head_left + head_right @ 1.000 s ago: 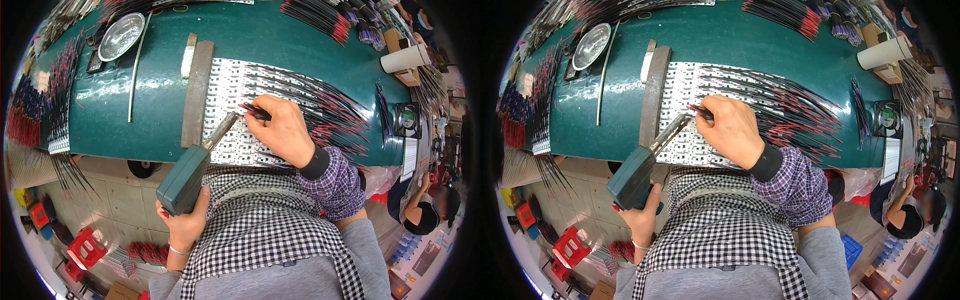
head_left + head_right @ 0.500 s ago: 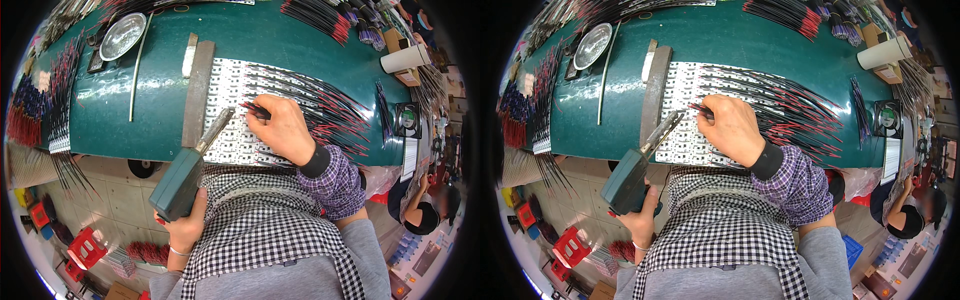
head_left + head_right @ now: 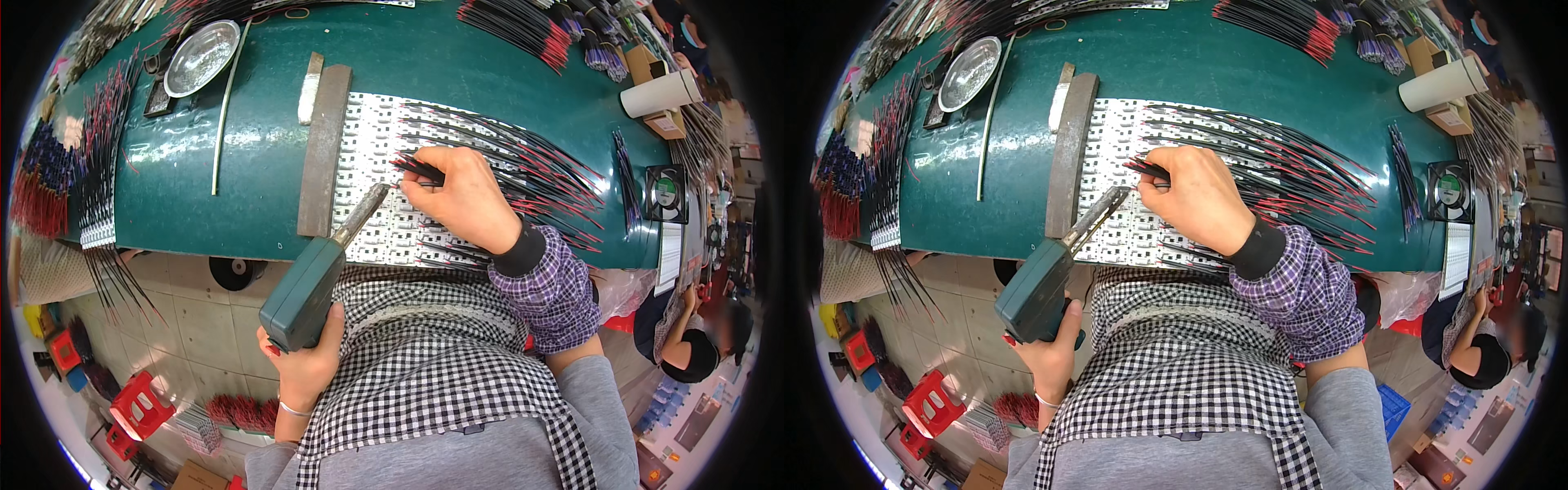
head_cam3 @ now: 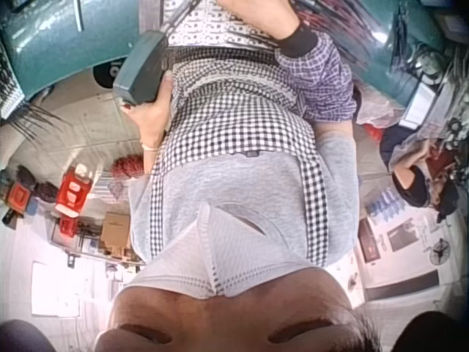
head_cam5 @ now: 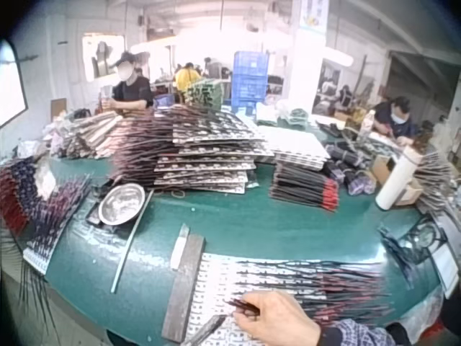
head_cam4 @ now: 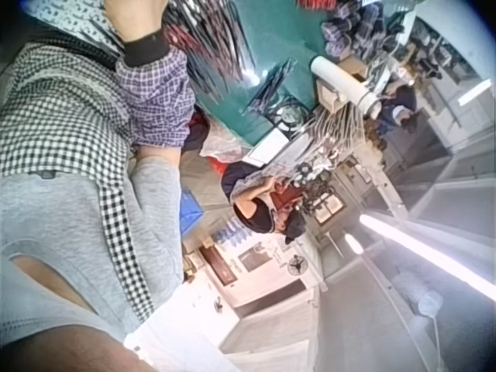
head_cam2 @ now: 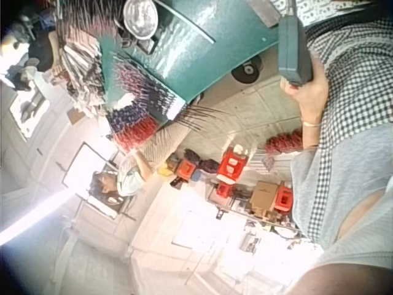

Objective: The person attaches wires onto a white panel using a handheld heated tool. The person then organizes and straightens the wires on a green circuit board by hand.

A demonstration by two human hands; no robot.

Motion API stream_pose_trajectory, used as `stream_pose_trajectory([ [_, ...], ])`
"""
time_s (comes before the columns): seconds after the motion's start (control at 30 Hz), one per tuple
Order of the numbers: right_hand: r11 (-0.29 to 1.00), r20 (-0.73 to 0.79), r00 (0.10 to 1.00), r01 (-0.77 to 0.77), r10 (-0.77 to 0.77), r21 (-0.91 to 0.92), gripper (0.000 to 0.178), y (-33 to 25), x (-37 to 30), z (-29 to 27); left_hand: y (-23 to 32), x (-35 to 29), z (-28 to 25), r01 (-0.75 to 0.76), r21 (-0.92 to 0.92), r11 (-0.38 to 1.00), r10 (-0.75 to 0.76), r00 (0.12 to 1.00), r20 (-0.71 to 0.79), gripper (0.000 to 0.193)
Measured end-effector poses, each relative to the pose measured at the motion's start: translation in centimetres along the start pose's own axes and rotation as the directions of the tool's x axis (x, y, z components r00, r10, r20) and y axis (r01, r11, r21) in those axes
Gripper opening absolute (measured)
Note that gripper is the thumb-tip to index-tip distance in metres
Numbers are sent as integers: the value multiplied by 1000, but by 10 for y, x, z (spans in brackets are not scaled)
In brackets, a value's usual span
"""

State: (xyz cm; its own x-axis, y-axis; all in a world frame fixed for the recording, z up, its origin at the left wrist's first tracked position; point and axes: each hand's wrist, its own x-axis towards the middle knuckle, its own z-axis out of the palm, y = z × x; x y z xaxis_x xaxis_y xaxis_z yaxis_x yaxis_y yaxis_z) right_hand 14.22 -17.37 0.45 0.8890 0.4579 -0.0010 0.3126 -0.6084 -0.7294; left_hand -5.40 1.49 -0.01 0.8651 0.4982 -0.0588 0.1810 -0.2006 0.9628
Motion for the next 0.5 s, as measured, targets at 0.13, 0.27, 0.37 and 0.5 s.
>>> stream_pose_trajectory([
  [0.13, 1000, -7, 1000, 15, -15, 6, 16, 1, 0, 1, -1, -1, -3, 24, 18, 1000, -24, 999, 25, 20],
  [0.27, 999, -27, 999, 31, -30, 18, 16, 2, 0, 3, -6, -5, -6, 50, 55, 997, -50, 999, -8, 21],
  [0.37, 999, -25, 999, 29, -28, 21, 17, 1, -2, 2, -11, -7, -8, -73, 43, 996, 75, 997, -35, 36],
  [0.5, 1000, 55, 998, 20, -19, -23, 22, 1, -6, -4, -13, -8, -10, -87, -11, 996, 86, 995, -48, 38],
])
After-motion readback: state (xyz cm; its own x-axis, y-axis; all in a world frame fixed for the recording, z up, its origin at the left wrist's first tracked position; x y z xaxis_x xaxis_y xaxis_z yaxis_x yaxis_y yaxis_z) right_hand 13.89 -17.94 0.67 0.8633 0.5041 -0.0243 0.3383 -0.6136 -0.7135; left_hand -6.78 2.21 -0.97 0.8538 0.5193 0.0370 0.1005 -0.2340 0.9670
